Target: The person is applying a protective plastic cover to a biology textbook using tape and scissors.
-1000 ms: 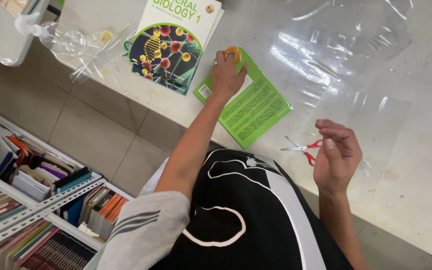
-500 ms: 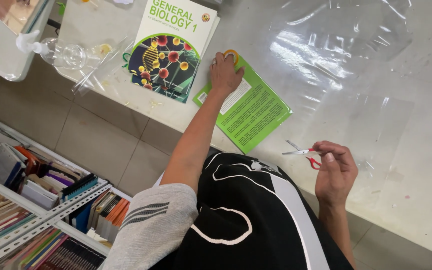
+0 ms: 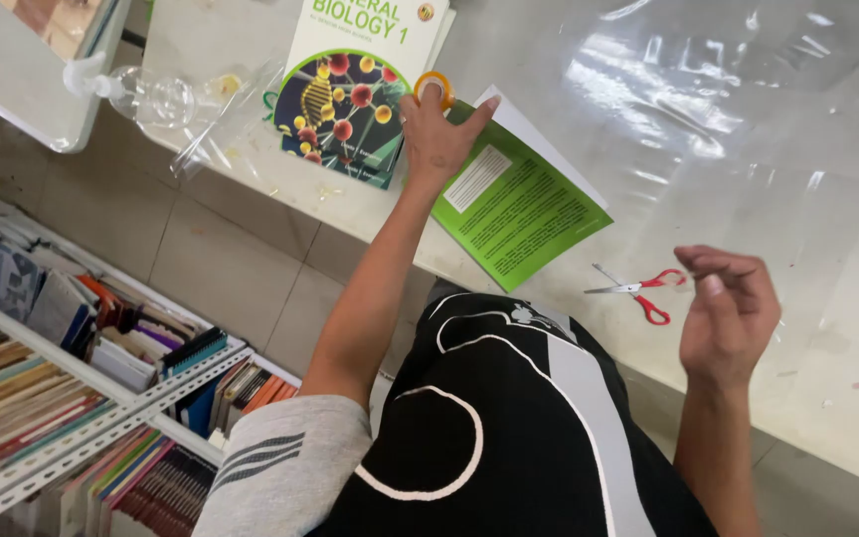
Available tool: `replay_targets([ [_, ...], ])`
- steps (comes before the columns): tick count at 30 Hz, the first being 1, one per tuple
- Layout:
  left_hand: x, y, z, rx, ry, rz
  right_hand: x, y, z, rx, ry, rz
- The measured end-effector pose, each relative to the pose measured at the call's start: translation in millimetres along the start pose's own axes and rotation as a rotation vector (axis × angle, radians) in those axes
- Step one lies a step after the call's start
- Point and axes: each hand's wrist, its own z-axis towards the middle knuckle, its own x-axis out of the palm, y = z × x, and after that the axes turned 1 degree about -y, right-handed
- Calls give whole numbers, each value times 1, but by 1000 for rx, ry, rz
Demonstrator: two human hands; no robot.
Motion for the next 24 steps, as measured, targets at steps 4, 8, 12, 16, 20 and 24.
replay_targets([
  [4,11,44,-9,41,-126,-115,10,4,33,59,121,72],
  [8,-19,64,-35,-92,-143,-557,25,-15,63,243,331,144],
  [12,-56,99,-56,-73,-128,-847,74,-39,95,380,629,-12],
  [16,-78,132,-82,-81,-231,-661,148,-68,126,403,916,-180],
  [20,-78,148,-104,-151,-343,-673,203,-126,144,506,1160,-259],
  [24,-84,143,-119,-206,-422,-723,246,-157,151,564,1287,-281],
])
